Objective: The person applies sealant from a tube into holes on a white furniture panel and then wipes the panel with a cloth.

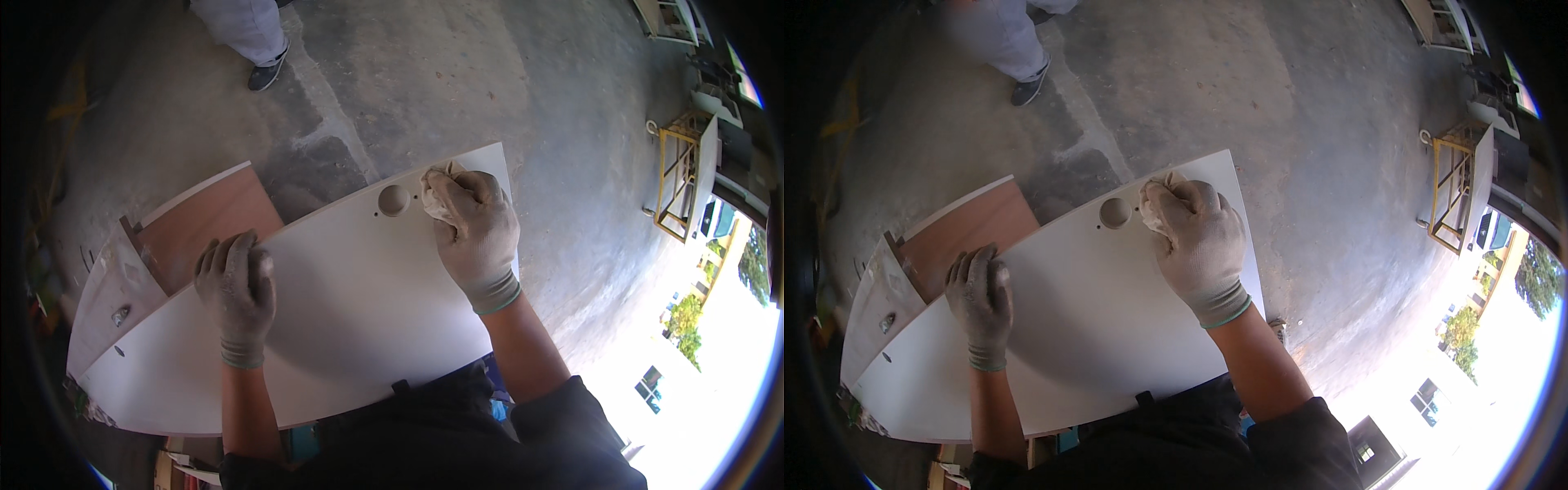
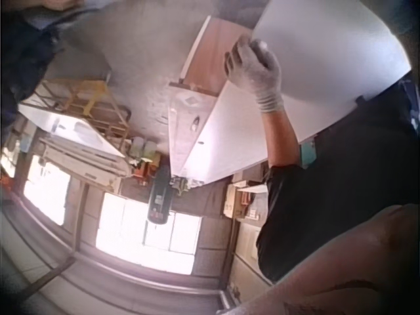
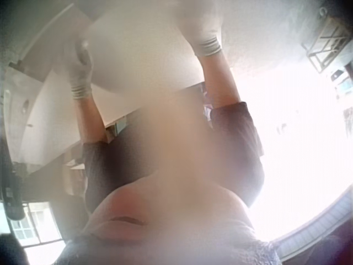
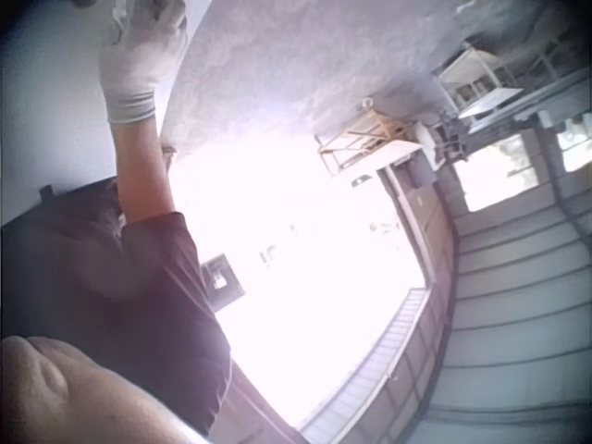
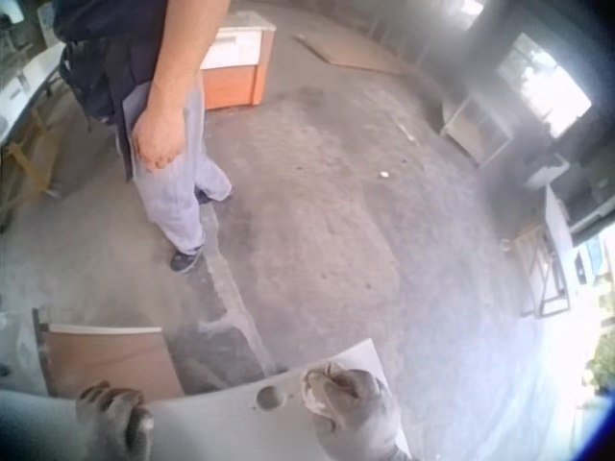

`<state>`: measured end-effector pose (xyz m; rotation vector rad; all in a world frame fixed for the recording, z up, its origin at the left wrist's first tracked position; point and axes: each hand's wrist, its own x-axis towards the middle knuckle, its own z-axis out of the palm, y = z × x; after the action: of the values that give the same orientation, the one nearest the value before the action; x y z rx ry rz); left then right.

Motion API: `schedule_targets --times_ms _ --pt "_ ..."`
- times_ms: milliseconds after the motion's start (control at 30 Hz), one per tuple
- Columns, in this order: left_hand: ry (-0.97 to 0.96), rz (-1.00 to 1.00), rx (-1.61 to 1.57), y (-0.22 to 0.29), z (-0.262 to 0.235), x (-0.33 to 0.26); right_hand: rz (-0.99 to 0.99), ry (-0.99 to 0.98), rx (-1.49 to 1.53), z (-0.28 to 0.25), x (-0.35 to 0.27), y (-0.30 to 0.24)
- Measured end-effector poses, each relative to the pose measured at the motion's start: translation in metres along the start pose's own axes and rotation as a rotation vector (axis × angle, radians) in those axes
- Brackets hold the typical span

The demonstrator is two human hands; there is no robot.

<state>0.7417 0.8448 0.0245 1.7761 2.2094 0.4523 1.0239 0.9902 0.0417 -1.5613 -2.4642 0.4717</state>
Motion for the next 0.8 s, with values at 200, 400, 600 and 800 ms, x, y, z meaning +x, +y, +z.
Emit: schedule_targets --times_ms 200,400,600,800 --pt "0.008 0.038 -0.009 -0.0006 -0.0040 0.0000 0.010 0.061 0.027 0.0044 -0.0025 -0.0041" --pt "0.006 0.040 -0.002 -0.0024 -0.0026 -0.0011 0.037 0.142 0.017 0.0055 -0.0016 -0.0026" --pt "0.014 0.054 -0.020 -0.0048 -0.0023 -0.0021 -0.065 0.061 -0.044 0.0061 -0.0039 0.0022" --pt "0.013 0.060 -0.034 -0.0060 -0.0021 -0.0018 0.014 0.142 -0.015 0.0057 -0.0018 0.0010"
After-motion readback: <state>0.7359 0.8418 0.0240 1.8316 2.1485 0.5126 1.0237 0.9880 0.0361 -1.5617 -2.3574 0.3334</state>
